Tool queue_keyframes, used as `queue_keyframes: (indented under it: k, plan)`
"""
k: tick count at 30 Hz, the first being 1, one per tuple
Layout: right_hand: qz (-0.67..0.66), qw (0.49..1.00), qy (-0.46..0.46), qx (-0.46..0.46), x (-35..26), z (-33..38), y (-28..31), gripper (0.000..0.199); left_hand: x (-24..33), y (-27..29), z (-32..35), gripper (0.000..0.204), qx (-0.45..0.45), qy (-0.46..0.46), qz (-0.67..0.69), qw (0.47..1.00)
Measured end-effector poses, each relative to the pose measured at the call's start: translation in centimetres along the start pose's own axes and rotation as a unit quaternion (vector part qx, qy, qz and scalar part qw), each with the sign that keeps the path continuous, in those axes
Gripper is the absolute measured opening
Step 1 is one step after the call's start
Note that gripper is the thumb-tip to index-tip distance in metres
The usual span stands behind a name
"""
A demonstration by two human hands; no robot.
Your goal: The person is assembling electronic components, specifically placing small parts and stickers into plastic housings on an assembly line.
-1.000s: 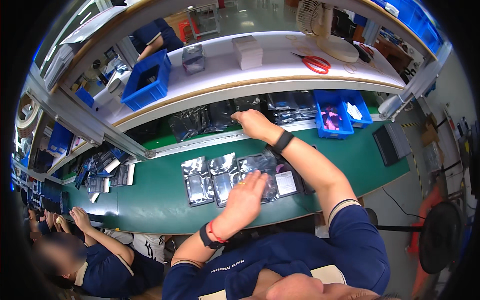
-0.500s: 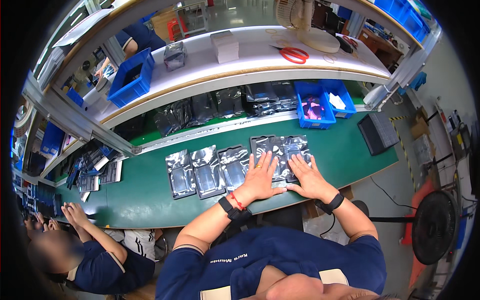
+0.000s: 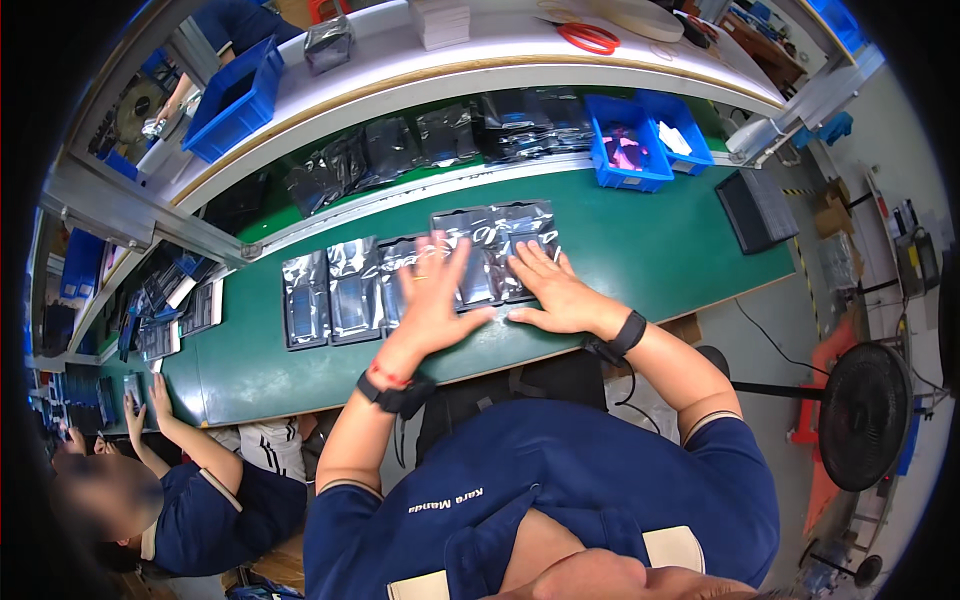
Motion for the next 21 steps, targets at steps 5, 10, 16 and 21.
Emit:
queue_keyframes:
  k: [5, 10, 16, 21]
  plan:
    - [-0.009, 1.0, -0.001, -0.015, -4.7, -3.4, -2.4, 0.081, -12.3, 4.4, 8.1, 0.089, 0.026, 0.329, -0.108, 0.938]
    - [-0.026, 0.999, 0.011, -0.035, -11.0, -8.4, -6.2, 0.078, -23.5, 4.1, 15.6, 0.087, 0.012, 0.433, -0.097, 0.896]
    - [-0.105, 0.985, 0.128, -0.04, -17.7, -12.9, -10.1, 0.072, -34.0, 7.0, 23.7, 0.077, 0.069, 0.455, -0.195, 0.866]
    - [-0.205, 0.955, 0.212, 0.023, -15.3, -12.2, -8.0, 0.058, -30.7, 9.2, 22.6, 0.071, 0.119, 0.432, -0.133, 0.884]
Point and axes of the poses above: each hand's wrist, its own z-axis away from the middle knuckle, its own y-axis out of the back of the hand, x = y × z, the point moved 6 cm from there along -z, towards the middle knuckle, and after that the axes turned 7 degrees about -z, right-handed, at the moved point
